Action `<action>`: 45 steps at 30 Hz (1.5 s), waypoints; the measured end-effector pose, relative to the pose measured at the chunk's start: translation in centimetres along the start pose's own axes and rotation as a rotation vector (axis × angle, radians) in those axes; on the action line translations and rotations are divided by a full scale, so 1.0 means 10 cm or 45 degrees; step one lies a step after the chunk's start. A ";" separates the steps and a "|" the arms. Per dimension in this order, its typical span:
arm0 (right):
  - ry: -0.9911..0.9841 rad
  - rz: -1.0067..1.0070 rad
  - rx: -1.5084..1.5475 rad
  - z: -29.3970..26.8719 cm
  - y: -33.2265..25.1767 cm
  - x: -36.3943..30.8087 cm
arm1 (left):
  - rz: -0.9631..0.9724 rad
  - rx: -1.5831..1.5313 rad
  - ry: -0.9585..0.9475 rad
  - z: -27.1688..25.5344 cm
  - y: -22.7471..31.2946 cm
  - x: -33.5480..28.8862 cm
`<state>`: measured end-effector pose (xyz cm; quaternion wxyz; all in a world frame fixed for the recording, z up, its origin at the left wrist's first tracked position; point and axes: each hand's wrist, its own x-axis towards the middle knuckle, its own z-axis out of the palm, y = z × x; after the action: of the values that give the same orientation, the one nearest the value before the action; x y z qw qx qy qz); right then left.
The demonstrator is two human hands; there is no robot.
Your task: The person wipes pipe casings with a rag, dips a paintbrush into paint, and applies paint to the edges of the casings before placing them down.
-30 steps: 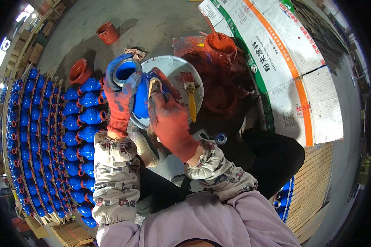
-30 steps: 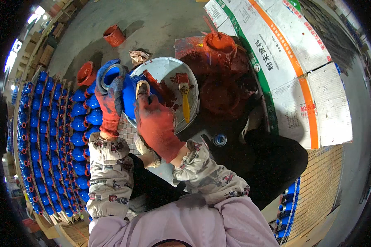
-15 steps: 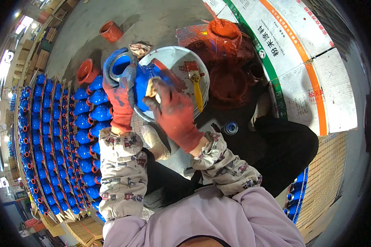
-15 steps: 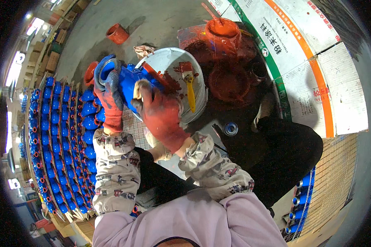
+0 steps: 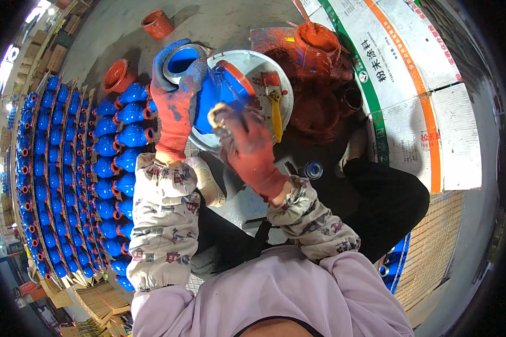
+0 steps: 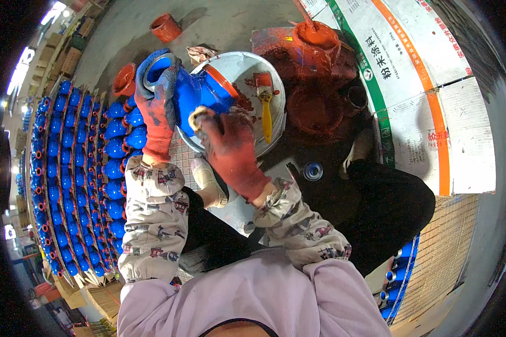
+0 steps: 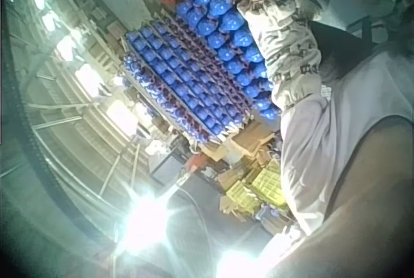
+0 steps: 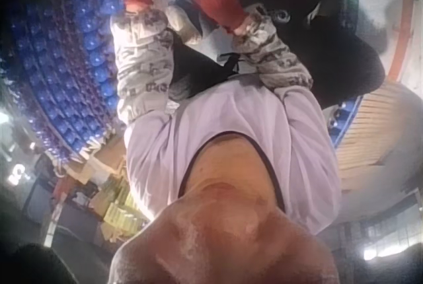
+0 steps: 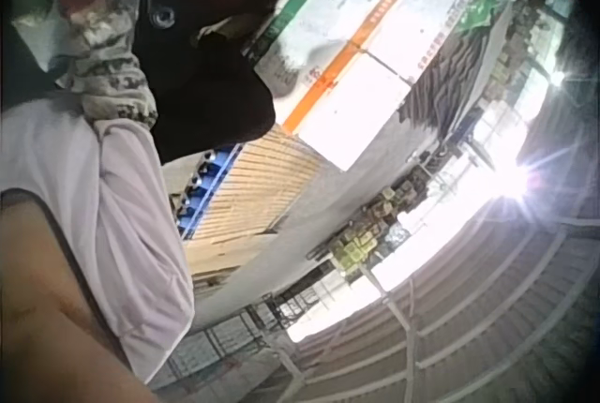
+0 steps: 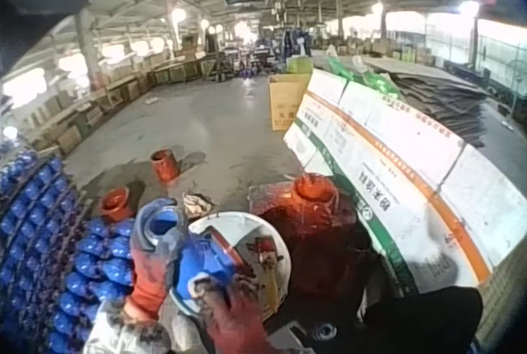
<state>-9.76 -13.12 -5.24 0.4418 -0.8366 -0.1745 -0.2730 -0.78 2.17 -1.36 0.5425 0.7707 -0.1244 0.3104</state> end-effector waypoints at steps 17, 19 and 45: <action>0.045 0.024 -0.542 -0.09 0.18 0.56 | -0.076 -0.081 -0.024 0.19 0.13 0.03; 0.058 -0.022 -0.526 -0.05 0.26 0.48 | -0.103 -0.114 -0.092 0.17 0.10 -0.01; -0.101 0.723 0.966 -0.73 0.46 -0.37 | -0.405 -0.729 -0.415 -0.44 0.11 0.13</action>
<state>-12.38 -21.91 -7.12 0.7663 -0.6405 -0.0431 -0.0264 -1.86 5.93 1.28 0.7509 0.6365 -0.1696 0.0478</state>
